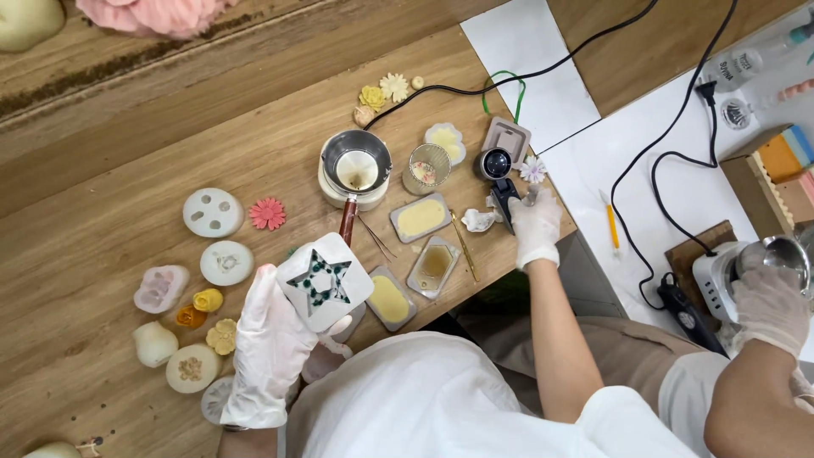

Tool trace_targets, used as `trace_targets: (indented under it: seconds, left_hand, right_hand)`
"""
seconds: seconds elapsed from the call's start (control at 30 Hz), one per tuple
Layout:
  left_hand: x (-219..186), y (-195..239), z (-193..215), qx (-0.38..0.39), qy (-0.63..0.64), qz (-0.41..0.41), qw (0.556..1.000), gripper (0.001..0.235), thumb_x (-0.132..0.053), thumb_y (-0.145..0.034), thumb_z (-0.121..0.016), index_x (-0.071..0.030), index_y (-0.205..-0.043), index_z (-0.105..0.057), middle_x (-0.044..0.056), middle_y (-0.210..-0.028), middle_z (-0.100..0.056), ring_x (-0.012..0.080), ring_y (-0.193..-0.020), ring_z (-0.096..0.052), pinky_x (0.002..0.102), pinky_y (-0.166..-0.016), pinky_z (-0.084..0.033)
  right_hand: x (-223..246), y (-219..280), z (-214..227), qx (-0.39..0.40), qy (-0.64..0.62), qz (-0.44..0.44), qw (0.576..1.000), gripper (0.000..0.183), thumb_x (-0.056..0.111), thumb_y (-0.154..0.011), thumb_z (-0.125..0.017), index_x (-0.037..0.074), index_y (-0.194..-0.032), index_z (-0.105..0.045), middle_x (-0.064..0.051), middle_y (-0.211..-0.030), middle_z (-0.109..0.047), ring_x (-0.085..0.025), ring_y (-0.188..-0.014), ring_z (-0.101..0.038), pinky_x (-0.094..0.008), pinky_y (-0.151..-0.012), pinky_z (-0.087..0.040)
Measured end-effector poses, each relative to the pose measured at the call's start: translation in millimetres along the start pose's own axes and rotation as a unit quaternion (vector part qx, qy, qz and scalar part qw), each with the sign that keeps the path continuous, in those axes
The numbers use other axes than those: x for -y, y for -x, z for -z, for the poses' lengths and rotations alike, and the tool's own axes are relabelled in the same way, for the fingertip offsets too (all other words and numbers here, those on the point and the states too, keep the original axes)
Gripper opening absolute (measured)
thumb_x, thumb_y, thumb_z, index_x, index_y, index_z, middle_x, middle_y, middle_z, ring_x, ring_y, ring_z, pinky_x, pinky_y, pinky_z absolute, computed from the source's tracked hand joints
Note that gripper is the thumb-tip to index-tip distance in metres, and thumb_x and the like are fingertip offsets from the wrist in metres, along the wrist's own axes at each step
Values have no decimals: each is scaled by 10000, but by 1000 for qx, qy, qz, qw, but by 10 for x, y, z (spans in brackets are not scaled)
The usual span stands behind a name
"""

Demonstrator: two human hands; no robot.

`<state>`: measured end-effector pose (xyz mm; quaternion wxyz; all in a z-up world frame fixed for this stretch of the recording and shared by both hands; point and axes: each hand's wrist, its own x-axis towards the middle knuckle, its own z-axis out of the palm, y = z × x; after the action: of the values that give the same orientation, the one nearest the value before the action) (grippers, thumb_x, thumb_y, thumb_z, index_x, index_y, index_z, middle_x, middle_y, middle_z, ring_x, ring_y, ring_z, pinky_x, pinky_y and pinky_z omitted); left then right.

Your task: The person wears gloves and uses a heat gun to warm a star-shaped candle decorated with green wax pieces, then stirs and pours melted wax from a small pot, and handles finished flower-shaped candles on the table, placing one into the pot.

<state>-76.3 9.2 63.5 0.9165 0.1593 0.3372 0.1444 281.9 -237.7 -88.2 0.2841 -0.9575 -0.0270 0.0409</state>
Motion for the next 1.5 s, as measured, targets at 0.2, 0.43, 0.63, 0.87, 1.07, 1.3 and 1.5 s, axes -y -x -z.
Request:
trace_targets:
  seconds: [0.2,0.43,0.63,0.87,1.07,1.3,1.5]
  left_hand:
    - [131,-57,-277,9,-77,-48,996,617,-476,-998,-480,-87,-1476,-501,92,-1353,-651,253,-1188,-659,467,-907,-566]
    - [484,-305,-537,-71,-50,-96,992,571,-464,-979,-495,-141,-1447,-541,57,-1333,-667,204,-1181,-665,432,-984,-558]
    - [710,-438,-603,-96,-7,-164,982,537,-453,-1011,-518,-92,-1399,-600,62,-1332,-674,192,-1210,-664,403,-1040,-538]
    - [702,-545,-643,-121,-15,-179,976,494,-454,-1007,-507,-126,-1372,-559,62,-1275,-661,206,-1145,-684,450,-956,-596]
    - [663,-517,-630,-124,-14,-179,976,538,-497,-1002,-468,-151,-1402,-567,65,-1307,-670,201,-1158,-687,420,-961,-596]
    - [649,-418,-613,-125,-40,-175,976,571,-511,-993,-462,-162,-1441,-524,75,-1355,-644,218,-1213,-662,432,-993,-583]
    - [618,-366,-599,-118,-52,-170,977,591,-528,-992,-441,-157,-1444,-527,77,-1371,-639,216,-1221,-652,432,-998,-566]
  right_hand:
    - [228,-390,59,218,196,41,955,854,507,-740,-858,-23,-1357,-601,-269,-1204,-720,-378,-1110,-698,-423,-946,-530]
    - [452,-234,227,240,59,57,967,646,324,-771,-874,35,-1272,-587,-182,-1082,-716,-274,-965,-700,-406,-835,-555]
    - [845,243,832,306,-358,-30,882,443,138,-999,-668,38,-1367,-442,-95,-942,-651,-170,-697,-646,-307,-636,-542]
    - [1227,591,943,389,-340,110,849,514,129,-973,-698,42,-1426,-471,-26,-1036,-647,-72,-867,-642,-260,-766,-551]
    - [1165,720,616,286,-119,309,899,519,155,-939,-734,75,-1400,-509,-92,-1008,-691,-143,-812,-662,-329,-717,-557]
    - [1451,1021,624,230,-92,412,877,502,111,-898,-757,94,-1372,-594,-154,-1059,-649,-237,-849,-676,-381,-720,-543]
    - [1485,1087,615,249,-49,393,884,492,105,-867,-776,138,-1340,-645,-120,-1022,-666,-254,-858,-669,-399,-765,-538]
